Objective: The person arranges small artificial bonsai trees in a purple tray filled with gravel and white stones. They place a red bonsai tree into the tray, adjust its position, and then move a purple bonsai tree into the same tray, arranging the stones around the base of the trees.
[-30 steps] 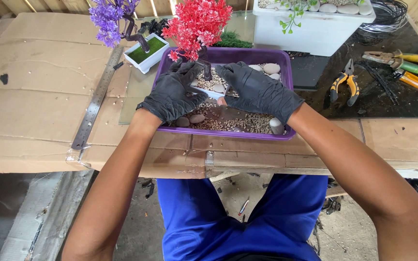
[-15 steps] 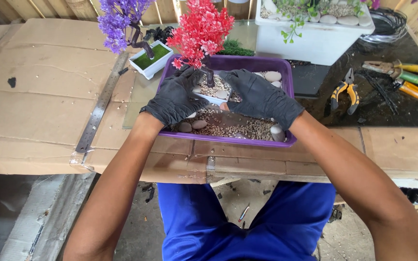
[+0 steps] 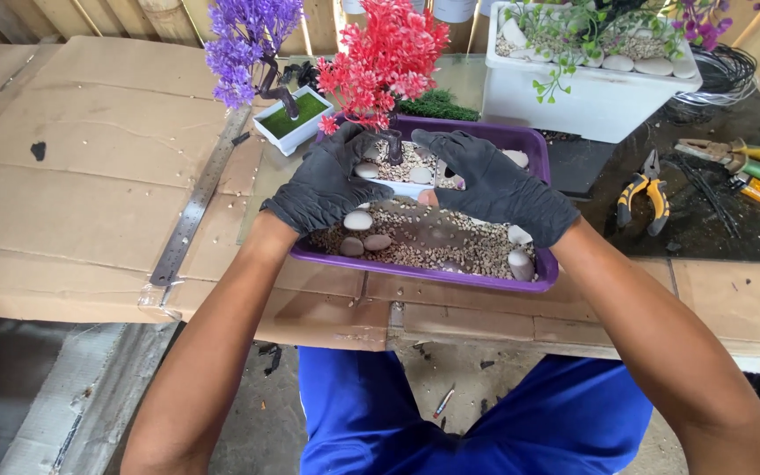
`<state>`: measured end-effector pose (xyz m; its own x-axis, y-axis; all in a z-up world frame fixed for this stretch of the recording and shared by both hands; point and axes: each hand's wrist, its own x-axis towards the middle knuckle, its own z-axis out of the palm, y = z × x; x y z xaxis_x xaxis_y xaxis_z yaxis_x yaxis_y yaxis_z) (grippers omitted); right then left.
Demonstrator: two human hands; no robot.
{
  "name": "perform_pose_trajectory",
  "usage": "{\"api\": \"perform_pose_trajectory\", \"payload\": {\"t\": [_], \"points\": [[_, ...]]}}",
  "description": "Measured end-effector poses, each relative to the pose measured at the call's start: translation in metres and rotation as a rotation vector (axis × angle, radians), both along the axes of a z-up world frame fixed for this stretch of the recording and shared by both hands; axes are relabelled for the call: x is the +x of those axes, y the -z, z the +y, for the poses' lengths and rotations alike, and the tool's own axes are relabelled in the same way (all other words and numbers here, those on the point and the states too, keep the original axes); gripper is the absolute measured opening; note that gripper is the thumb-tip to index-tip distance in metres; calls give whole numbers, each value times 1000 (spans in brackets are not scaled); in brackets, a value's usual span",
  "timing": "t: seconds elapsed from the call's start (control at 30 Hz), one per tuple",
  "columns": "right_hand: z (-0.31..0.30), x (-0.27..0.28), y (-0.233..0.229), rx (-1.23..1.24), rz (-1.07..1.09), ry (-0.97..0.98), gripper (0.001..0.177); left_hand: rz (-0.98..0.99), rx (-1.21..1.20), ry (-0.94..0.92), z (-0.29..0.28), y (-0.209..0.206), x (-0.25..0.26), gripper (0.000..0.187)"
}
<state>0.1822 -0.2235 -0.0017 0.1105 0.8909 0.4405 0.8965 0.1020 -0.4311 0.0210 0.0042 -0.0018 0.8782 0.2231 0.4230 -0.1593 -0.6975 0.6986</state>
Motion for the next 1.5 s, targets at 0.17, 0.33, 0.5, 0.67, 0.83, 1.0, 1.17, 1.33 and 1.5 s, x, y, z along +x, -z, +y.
{"api": "perform_pose_trajectory", "payload": {"t": [0.17,0.33,0.5,0.67,0.83,1.0,1.17,1.33,1.5], "points": [[11,-19,-50,69,66,-23,77,-48,-37,-26,-2,-22,-6,86],[29,6,-58,73,110,-18,78,-75,49,-73,18,-34,14,88],[49,28,-70,51,250,-29,78,-133,-90,-27,40,-49,30,88],[69,41,-71,68,134,9,75,-132,-11,-79,55,-35,46,84],[81,39,-68,95,132,6,73,-172,-160,15,61,-27,58,76],[78,56,-55,114,116,-6,70,-169,-443,119,53,-36,59,78],[75,64,-47,137,138,17,68,-181,-501,161,58,-23,78,86],[73,71,-51,150,150,39,67,-226,166,-12,70,-20,80,100],[70,75,-54,216,99,53,71,-153,433,-27,67,-44,39,103]]}}
